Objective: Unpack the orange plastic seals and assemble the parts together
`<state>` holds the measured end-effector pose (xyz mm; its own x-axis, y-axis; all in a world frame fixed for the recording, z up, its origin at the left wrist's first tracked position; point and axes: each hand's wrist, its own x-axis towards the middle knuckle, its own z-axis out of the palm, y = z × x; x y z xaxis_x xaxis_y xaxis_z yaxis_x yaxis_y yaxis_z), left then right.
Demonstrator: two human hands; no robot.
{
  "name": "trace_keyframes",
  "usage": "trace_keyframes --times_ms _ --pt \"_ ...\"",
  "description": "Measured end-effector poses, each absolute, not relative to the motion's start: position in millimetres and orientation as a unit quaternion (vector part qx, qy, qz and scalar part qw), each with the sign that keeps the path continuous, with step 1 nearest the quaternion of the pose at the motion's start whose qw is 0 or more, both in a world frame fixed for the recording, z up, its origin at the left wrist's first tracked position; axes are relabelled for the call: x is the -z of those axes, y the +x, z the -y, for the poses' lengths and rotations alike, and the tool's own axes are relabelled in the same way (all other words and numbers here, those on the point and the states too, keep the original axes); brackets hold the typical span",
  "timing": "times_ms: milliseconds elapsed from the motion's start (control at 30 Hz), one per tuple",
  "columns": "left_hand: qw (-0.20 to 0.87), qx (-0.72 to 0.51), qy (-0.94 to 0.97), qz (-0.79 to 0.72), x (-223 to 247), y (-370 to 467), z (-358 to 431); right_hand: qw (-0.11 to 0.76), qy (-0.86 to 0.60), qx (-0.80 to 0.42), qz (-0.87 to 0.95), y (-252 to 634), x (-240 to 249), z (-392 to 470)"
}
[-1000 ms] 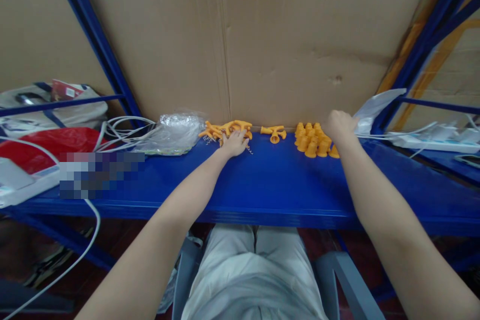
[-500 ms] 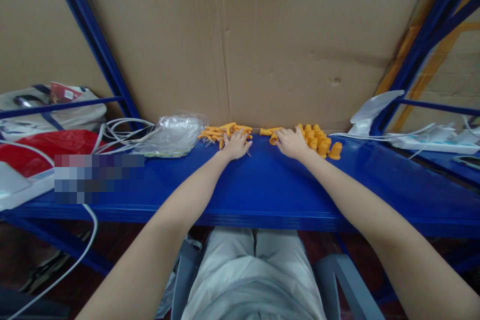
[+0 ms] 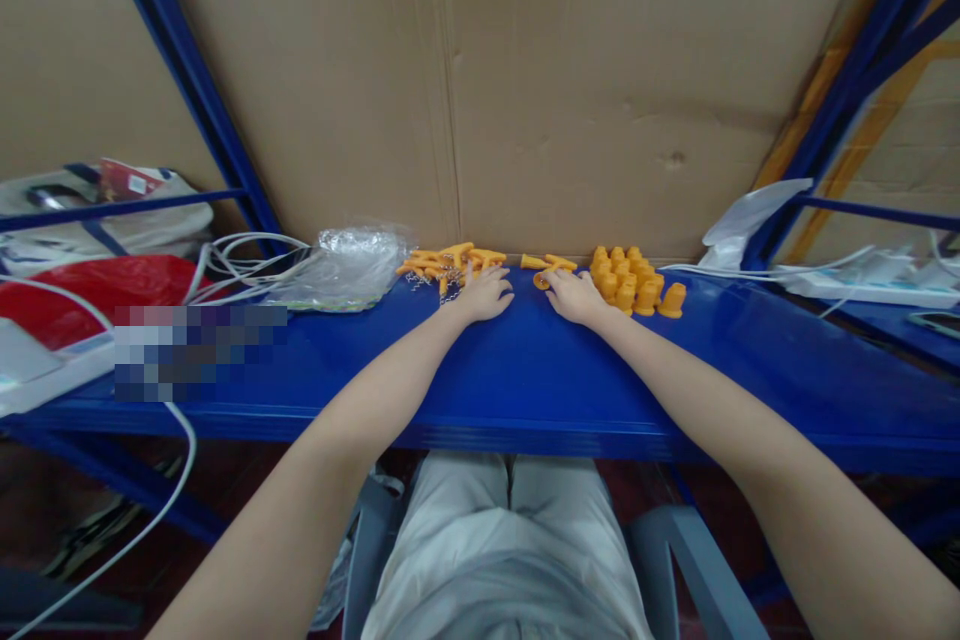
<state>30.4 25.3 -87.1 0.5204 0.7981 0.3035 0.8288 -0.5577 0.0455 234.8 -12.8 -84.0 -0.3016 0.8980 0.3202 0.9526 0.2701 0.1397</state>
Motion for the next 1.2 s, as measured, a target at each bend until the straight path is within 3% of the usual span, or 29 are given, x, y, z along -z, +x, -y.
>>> trace_keyframes --times_ms 333,633,833,1033,1200 --pt "0.071 0.16 -0.857 0.484 84 22 -28 0.074 -0.596 0.156 0.785 232 80 15" --pt "0.078 0.186 -0.851 0.485 84 20 -28 0.181 -0.539 0.221 0.792 244 73 8" --pt "0.115 0.26 -0.866 0.412 77 31 -16 0.328 -0.466 0.251 0.782 250 70 2" --pt "0.154 0.305 -0.865 0.368 71 45 -6 0.529 -0.456 0.084 0.711 240 65 1" --pt "0.156 0.278 -0.865 0.388 70 45 -11 0.516 -0.481 0.004 0.709 237 64 1"
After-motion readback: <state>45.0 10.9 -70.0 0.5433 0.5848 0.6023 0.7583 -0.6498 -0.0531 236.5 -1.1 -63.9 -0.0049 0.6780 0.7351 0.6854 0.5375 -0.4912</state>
